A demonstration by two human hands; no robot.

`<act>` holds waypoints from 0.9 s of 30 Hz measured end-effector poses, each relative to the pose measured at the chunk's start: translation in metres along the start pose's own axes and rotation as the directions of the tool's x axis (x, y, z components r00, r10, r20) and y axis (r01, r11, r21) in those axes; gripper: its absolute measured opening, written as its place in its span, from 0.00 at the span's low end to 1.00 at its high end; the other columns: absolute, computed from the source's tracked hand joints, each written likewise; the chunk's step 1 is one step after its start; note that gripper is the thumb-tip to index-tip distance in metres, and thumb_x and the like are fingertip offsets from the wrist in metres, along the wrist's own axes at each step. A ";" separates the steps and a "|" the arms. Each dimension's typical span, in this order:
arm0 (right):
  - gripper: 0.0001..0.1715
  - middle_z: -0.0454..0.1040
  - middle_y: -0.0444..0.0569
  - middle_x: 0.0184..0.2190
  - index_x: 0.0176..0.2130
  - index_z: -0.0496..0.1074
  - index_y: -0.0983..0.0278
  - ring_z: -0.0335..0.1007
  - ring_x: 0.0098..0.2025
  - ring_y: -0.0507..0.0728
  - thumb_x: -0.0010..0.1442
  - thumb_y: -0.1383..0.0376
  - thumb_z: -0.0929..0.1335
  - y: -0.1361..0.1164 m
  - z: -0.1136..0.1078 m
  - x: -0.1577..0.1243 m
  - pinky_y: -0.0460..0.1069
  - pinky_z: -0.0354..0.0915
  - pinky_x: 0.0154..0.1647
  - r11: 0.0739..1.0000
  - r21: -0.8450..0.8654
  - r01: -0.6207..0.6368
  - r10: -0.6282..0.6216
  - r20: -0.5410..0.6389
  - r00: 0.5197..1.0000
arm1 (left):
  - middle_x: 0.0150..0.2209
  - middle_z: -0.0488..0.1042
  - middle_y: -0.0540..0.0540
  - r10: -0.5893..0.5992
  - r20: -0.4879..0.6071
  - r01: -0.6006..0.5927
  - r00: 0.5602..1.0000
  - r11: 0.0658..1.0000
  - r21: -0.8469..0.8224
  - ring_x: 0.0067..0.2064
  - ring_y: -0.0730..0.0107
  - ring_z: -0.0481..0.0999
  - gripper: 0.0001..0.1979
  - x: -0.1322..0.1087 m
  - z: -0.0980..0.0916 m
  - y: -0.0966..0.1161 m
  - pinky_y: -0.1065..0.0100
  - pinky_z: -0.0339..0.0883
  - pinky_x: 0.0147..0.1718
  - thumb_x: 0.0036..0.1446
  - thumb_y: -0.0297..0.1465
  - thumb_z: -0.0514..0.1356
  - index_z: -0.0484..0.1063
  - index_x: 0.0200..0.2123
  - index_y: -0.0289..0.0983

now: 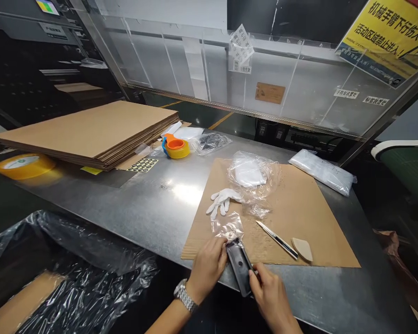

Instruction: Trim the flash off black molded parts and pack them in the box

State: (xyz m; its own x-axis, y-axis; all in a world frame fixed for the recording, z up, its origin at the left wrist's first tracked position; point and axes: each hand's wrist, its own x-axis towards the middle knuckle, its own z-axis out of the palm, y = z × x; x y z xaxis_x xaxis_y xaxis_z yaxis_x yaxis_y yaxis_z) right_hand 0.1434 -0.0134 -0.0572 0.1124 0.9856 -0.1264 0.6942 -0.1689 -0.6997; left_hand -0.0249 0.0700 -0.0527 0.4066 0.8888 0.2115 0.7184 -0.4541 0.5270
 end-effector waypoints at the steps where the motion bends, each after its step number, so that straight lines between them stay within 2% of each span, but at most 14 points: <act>1: 0.17 0.72 0.52 0.25 0.31 0.68 0.63 0.71 0.28 0.59 0.61 0.58 0.56 -0.002 0.002 -0.001 0.48 0.56 0.28 0.999 -0.037 0.031 -0.031 -0.009 0.999 | 0.33 0.70 0.44 0.012 -0.019 -0.011 1.000 0.999 0.037 0.36 0.62 0.70 0.11 -0.002 0.001 0.005 0.62 0.63 0.34 0.60 0.25 0.46 0.67 0.38 0.36; 4: 0.16 0.75 0.55 0.29 0.34 0.69 0.63 0.72 0.30 0.61 0.61 0.60 0.56 -0.009 0.005 0.002 0.48 0.56 0.28 0.988 -0.112 0.109 -0.110 -0.004 0.994 | 0.31 0.70 0.44 0.100 -0.028 -0.096 0.995 0.988 0.117 0.34 0.63 0.68 0.11 -0.009 0.003 0.019 0.62 0.62 0.33 0.60 0.26 0.48 0.70 0.35 0.38; 7: 0.17 0.74 0.50 0.24 0.46 0.65 0.64 0.72 0.25 0.57 0.62 0.63 0.56 -0.015 -0.002 0.010 0.46 0.55 0.25 0.983 -0.147 0.108 -0.112 -0.017 0.994 | 0.29 0.70 0.46 0.194 -0.021 -0.188 0.981 0.971 0.148 0.31 0.65 0.68 0.11 -0.012 -0.002 0.026 0.65 0.61 0.30 0.60 0.27 0.49 0.71 0.36 0.39; 10: 0.17 0.72 0.44 0.19 0.49 0.61 0.65 0.69 0.21 0.55 0.62 0.67 0.55 -0.023 -0.017 0.019 0.45 0.53 0.22 0.981 -0.180 0.070 -0.080 -0.050 0.996 | 0.28 0.70 0.46 0.196 -0.076 -0.177 0.978 0.962 0.206 0.31 0.65 0.69 0.11 -0.009 -0.011 0.029 0.66 0.62 0.29 0.60 0.25 0.48 0.70 0.38 0.37; 12: 0.16 0.71 0.45 0.19 0.45 0.65 0.64 0.69 0.21 0.55 0.60 0.69 0.56 -0.030 -0.027 0.024 0.45 0.51 0.22 0.973 -0.224 0.064 -0.079 -0.062 0.995 | 0.27 0.70 0.47 0.214 -0.086 -0.190 0.973 0.956 0.223 0.30 0.66 0.70 0.11 -0.006 -0.017 0.034 0.67 0.61 0.28 0.59 0.24 0.48 0.70 0.37 0.37; 14: 0.12 0.71 0.46 0.19 0.36 0.69 0.62 0.68 0.22 0.55 0.58 0.70 0.58 -0.039 -0.038 0.027 0.46 0.48 0.23 0.959 -0.269 0.088 -0.105 -0.049 0.993 | 0.25 0.70 0.48 0.268 -0.061 -0.251 0.962 0.947 0.200 0.27 0.68 0.69 0.11 -0.002 -0.021 0.043 0.68 0.60 0.26 0.60 0.24 0.48 0.70 0.35 0.37; 16: 0.11 0.70 0.47 0.19 0.28 0.69 0.62 0.66 0.22 0.55 0.57 0.69 0.59 -0.047 -0.051 0.032 0.46 0.46 0.23 0.949 -0.289 0.129 -0.141 -0.023 0.990 | 0.25 0.71 0.48 0.301 -0.039 -0.291 0.953 0.943 0.159 0.27 0.68 0.70 0.12 0.004 -0.027 0.052 0.69 0.61 0.26 0.60 0.24 0.47 0.70 0.34 0.38; 18: 0.13 0.69 0.47 0.19 0.24 0.67 0.63 0.65 0.23 0.54 0.57 0.68 0.60 -0.053 -0.067 0.037 0.47 0.45 0.24 0.947 -0.280 0.159 -0.169 -0.009 0.986 | 0.26 0.72 0.48 0.272 -0.011 -0.267 0.962 0.953 0.143 0.28 0.68 0.72 0.11 0.013 -0.034 0.060 0.68 0.62 0.27 0.60 0.24 0.47 0.69 0.33 0.38; 21: 0.11 0.68 0.45 0.20 0.24 0.66 0.63 0.62 0.23 0.52 0.57 0.66 0.61 -0.058 -0.095 0.042 0.46 0.47 0.24 0.960 -0.207 0.190 -0.193 0.005 0.981 | 0.28 0.74 0.47 0.184 0.064 -0.192 0.981 0.971 0.142 0.31 0.66 0.74 0.10 0.029 -0.049 0.066 0.68 0.63 0.28 0.59 0.25 0.48 0.69 0.34 0.38; 24: 0.09 0.66 0.42 0.19 0.26 0.66 0.63 0.59 0.23 0.49 0.57 0.67 0.61 -0.060 -0.123 0.039 0.44 0.51 0.25 0.968 -0.098 0.232 -0.229 0.045 0.972 | 0.28 0.75 0.48 0.190 0.107 -0.195 0.976 0.980 0.033 0.31 0.67 0.74 0.10 0.044 -0.064 0.073 0.68 0.65 0.30 0.59 0.27 0.48 0.70 0.34 0.39; 26: 0.09 0.65 0.41 0.19 0.28 0.67 0.64 0.58 0.21 0.48 0.57 0.67 0.61 -0.056 -0.137 0.032 0.43 0.53 0.23 0.972 0.058 0.229 -0.233 0.090 0.968 | 0.29 0.75 0.49 0.226 0.085 -0.220 0.970 0.972 -0.078 0.31 0.68 0.74 0.11 0.051 -0.073 0.083 0.69 0.65 0.30 0.59 0.27 0.49 0.70 0.35 0.39; 27: 0.07 0.65 0.40 0.19 0.30 0.68 0.64 0.57 0.20 0.47 0.57 0.66 0.62 -0.052 -0.142 0.029 0.42 0.54 0.21 0.959 0.220 0.181 -0.204 0.087 0.975 | 0.29 0.76 0.49 0.241 0.069 -0.230 0.968 0.964 -0.136 0.31 0.69 0.75 0.10 0.054 -0.076 0.090 0.69 0.65 0.30 0.58 0.27 0.49 0.71 0.35 0.39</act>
State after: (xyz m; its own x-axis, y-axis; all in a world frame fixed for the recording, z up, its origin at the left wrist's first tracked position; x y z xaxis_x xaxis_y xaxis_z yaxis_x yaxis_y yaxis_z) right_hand 0.2112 0.0247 0.0751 -0.0944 0.9947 -0.0418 0.5296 0.0146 -0.8482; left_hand 0.0186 0.0822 0.0691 0.6057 0.7469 0.2744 0.5220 -0.6332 0.5715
